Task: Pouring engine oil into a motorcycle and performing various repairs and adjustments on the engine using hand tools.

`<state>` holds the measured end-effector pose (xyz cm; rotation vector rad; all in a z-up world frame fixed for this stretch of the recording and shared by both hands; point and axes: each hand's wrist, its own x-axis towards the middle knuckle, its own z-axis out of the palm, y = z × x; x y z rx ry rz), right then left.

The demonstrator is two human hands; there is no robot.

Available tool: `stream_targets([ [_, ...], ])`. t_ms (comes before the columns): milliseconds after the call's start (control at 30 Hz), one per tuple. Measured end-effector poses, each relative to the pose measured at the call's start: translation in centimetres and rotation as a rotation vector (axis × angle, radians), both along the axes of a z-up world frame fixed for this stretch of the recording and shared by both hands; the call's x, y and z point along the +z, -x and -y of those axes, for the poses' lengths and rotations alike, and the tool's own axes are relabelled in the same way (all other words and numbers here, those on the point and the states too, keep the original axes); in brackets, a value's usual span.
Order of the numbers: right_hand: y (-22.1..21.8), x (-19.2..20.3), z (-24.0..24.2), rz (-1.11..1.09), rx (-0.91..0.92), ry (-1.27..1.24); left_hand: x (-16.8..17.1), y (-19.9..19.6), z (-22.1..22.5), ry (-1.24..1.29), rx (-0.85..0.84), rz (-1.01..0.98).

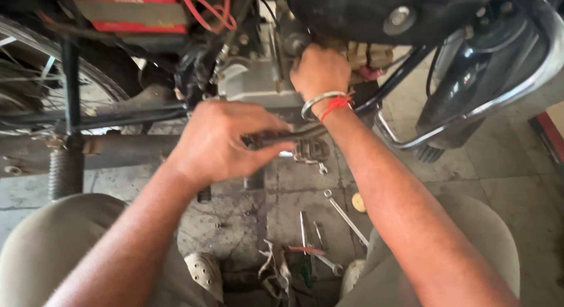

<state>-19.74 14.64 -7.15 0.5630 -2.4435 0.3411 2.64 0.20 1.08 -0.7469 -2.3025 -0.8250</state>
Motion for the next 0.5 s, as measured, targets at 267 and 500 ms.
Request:
stream_targets([
  [267,-6.8,-1.7,-3.6,0.118,0.196,0.259,-1.4,0.3,0.2,0.036,0.111,0.03],
  [500,-19.6,-11.1,-10.4,0.136,0.856,-0.4,-0.8,-0.1,-0.3,0.003,0.302,0.032],
])
